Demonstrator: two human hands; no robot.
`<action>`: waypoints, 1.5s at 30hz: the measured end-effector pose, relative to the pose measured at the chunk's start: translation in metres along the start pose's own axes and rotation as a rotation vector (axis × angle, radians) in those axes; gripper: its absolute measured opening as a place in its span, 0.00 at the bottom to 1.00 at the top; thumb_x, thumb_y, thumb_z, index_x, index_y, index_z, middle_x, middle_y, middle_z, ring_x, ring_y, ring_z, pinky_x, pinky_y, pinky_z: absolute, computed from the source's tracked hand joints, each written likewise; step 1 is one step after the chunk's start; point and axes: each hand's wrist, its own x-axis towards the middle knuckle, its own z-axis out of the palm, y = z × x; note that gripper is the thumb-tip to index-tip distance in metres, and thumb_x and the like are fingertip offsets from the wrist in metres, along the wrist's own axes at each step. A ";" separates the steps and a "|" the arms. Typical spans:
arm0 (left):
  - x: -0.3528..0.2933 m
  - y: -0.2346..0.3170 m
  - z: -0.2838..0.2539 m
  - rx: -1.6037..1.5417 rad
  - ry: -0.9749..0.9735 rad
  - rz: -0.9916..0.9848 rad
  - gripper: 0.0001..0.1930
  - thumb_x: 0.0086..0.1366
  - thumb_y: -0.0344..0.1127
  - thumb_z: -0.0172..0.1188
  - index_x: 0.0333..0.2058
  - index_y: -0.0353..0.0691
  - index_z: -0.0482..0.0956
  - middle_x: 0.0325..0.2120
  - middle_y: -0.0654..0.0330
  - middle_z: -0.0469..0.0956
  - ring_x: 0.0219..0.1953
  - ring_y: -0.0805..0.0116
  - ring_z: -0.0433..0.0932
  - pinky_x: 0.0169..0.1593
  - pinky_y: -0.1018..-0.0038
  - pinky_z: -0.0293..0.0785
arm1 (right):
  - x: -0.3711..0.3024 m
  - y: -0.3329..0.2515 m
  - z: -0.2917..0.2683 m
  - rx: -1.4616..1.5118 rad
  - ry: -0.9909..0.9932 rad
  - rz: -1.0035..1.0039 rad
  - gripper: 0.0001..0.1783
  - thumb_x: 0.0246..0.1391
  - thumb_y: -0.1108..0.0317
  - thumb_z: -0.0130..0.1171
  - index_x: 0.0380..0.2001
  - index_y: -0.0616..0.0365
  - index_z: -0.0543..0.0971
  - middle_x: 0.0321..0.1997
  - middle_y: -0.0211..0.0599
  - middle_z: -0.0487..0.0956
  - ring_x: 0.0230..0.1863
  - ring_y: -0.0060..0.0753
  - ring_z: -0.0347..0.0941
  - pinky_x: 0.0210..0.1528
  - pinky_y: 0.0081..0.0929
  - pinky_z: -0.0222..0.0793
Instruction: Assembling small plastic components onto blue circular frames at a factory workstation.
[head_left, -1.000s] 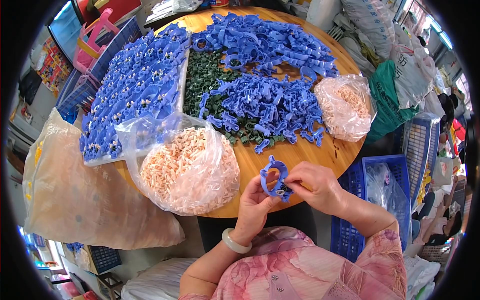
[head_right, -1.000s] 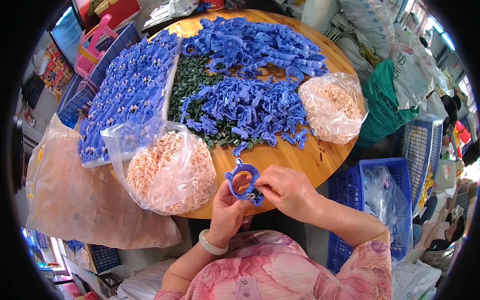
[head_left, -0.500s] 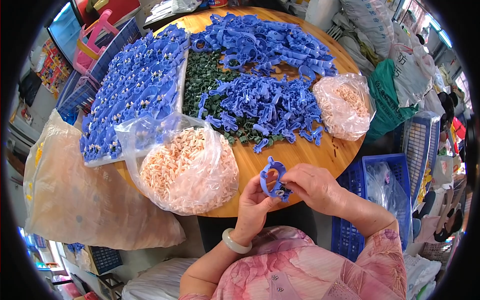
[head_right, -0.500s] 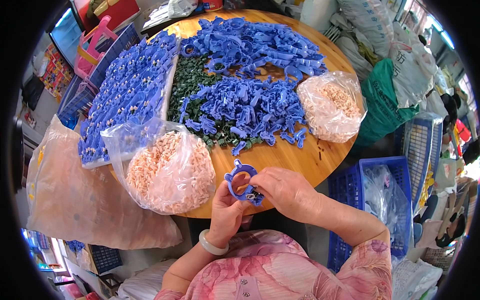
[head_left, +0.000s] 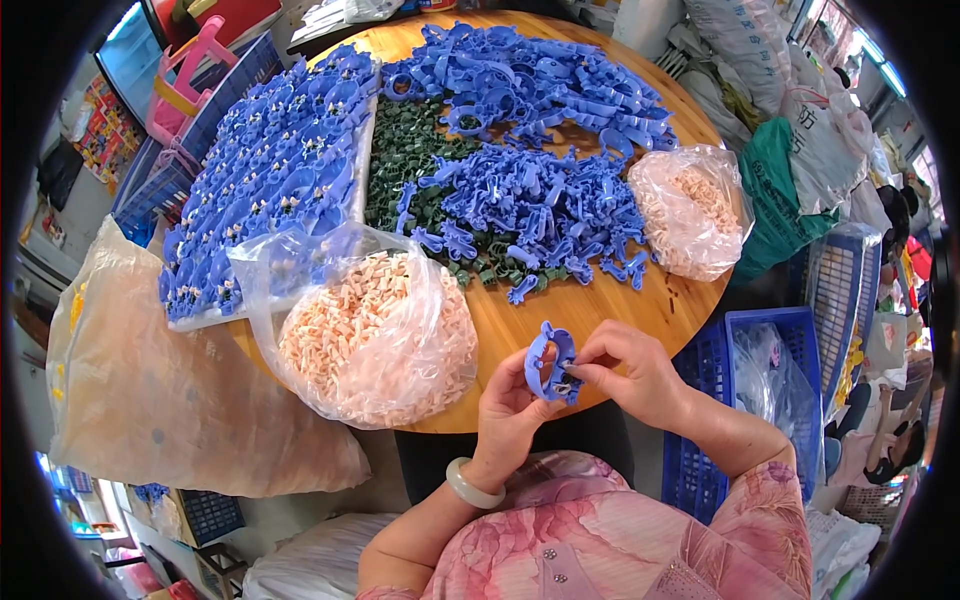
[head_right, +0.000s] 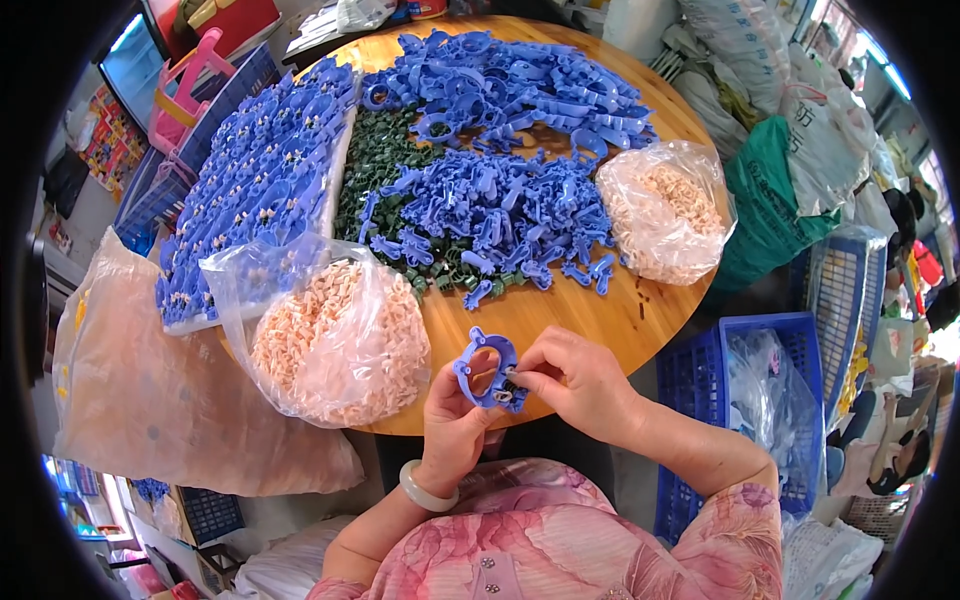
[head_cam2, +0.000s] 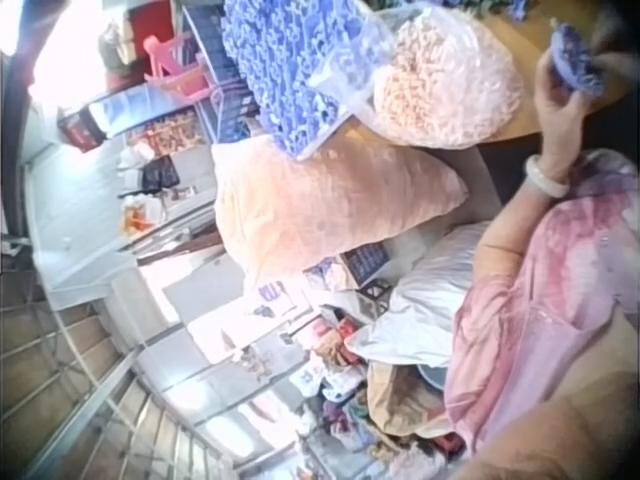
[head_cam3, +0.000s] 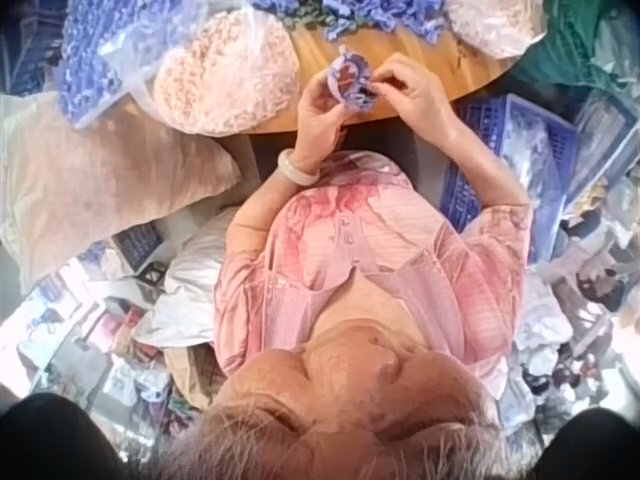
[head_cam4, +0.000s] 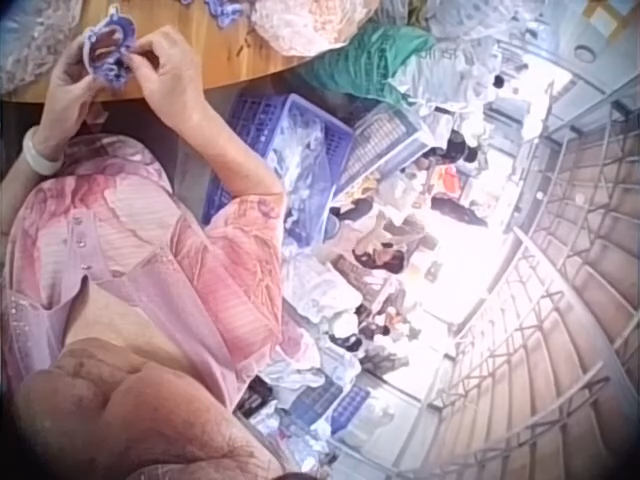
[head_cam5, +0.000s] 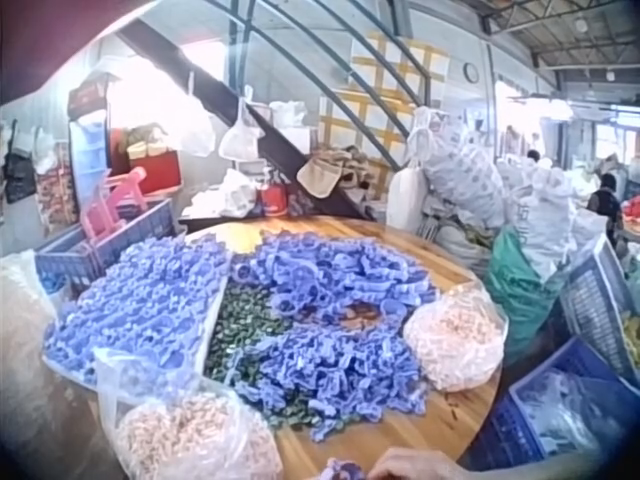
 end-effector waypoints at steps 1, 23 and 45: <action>0.000 0.000 0.000 0.010 -0.003 0.014 0.26 0.58 0.18 0.58 0.55 0.36 0.63 0.50 0.58 0.70 0.51 0.69 0.71 0.53 0.71 0.72 | 0.000 0.001 0.000 0.060 -0.011 0.035 0.04 0.50 0.72 0.60 0.29 0.60 0.77 0.27 0.33 0.72 0.28 0.27 0.70 0.28 0.24 0.64; 0.000 0.001 0.003 0.032 0.035 0.011 0.26 0.57 0.19 0.58 0.55 0.35 0.64 0.50 0.58 0.71 0.51 0.69 0.72 0.54 0.72 0.71 | 0.001 -0.005 -0.002 -0.032 -0.043 0.056 0.06 0.51 0.70 0.60 0.29 0.61 0.77 0.25 0.36 0.73 0.26 0.29 0.72 0.28 0.24 0.66; -0.001 0.000 0.002 0.022 0.047 0.005 0.26 0.58 0.18 0.57 0.55 0.35 0.63 0.50 0.57 0.70 0.52 0.69 0.71 0.54 0.71 0.70 | 0.001 -0.011 0.004 0.075 0.037 0.219 0.08 0.50 0.68 0.61 0.26 0.62 0.77 0.21 0.30 0.75 0.21 0.19 0.68 0.24 0.19 0.64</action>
